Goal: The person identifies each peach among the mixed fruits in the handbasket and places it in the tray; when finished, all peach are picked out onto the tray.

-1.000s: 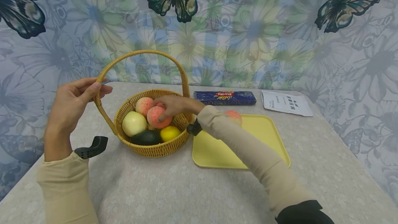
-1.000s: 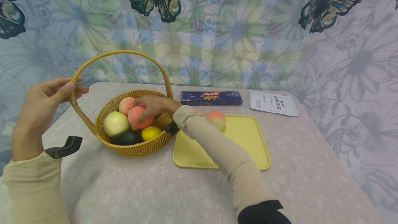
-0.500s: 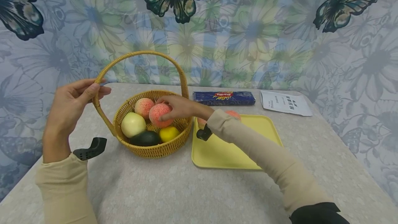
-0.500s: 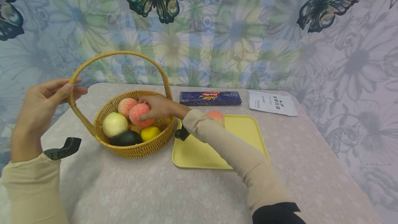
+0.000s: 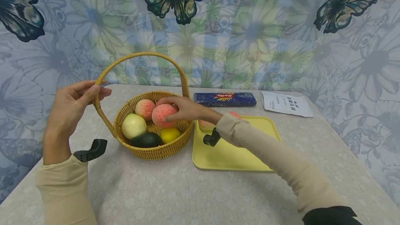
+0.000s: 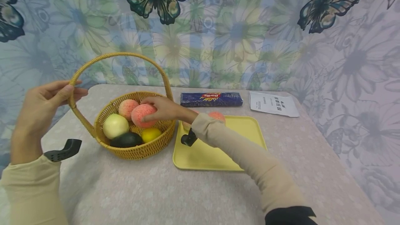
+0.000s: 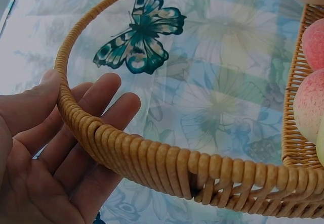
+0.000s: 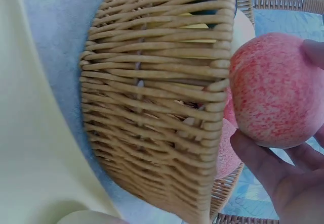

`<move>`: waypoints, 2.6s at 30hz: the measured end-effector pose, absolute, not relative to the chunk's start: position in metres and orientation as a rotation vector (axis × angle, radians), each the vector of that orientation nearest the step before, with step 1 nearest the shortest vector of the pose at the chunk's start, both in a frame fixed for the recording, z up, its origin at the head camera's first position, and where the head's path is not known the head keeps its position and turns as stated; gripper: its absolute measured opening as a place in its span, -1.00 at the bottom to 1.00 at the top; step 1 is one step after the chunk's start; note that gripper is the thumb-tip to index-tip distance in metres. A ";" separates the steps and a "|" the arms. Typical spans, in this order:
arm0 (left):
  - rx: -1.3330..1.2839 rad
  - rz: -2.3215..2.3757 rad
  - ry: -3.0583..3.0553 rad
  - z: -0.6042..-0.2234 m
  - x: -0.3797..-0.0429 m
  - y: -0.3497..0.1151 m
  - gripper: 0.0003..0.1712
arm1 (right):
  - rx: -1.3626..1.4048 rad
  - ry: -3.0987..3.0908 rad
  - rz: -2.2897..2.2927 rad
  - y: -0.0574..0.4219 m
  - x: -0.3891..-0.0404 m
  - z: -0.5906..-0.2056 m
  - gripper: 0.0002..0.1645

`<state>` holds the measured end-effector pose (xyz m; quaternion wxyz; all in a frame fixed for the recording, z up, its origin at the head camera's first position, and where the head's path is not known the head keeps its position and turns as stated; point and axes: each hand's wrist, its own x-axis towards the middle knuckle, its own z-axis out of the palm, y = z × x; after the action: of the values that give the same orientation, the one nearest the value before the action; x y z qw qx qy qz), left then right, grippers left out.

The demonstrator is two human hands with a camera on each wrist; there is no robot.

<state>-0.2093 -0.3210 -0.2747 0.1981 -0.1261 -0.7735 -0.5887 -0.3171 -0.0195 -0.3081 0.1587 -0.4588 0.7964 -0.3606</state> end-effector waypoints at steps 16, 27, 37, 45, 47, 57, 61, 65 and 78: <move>-0.322 -1.606 -2.201 -0.276 -0.210 -0.322 -0.60 | -1.200 2.312 -1.203 0.009 -0.315 -0.314 -0.31; -0.317 -1.604 -2.202 -0.276 -0.210 -0.322 -0.60 | -1.125 2.252 -1.316 0.030 -0.311 -0.319 -0.36; -0.322 -1.606 -2.202 -0.276 -0.210 -0.322 -0.60 | -1.043 2.272 -1.401 0.045 -0.307 -0.322 -0.38; -0.310 -1.599 -2.215 -0.276 -0.210 -0.323 -0.60 | -1.002 2.266 -1.471 0.051 -0.310 -0.323 -0.38; -0.302 -1.579 -2.226 -0.276 -0.211 -0.323 -0.59 | -0.996 2.266 -1.489 0.053 -0.311 -0.323 -0.37; -0.324 -1.653 -2.184 -0.274 -0.211 -0.320 -0.61 | -0.950 2.232 -1.539 0.063 -0.311 -0.326 -0.31; -0.339 -1.689 -2.162 -0.274 -0.211 -0.320 -0.62 | -0.933 2.228 -1.546 0.067 -0.311 -0.327 -0.31; -0.342 -1.691 -2.158 -0.274 -0.211 -0.321 -0.62 | -0.931 2.248 -1.539 0.071 -0.310 -0.327 -0.37; -0.347 -1.677 -2.151 -0.276 -0.211 -0.322 -0.65 | -0.946 2.302 -1.525 0.085 -0.309 -0.334 -0.40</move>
<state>-0.2110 -0.3221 -0.2759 0.1946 -0.1237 -0.7674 -0.5983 -0.3086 0.0852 -0.3336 0.1112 -0.3220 0.7839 -0.5191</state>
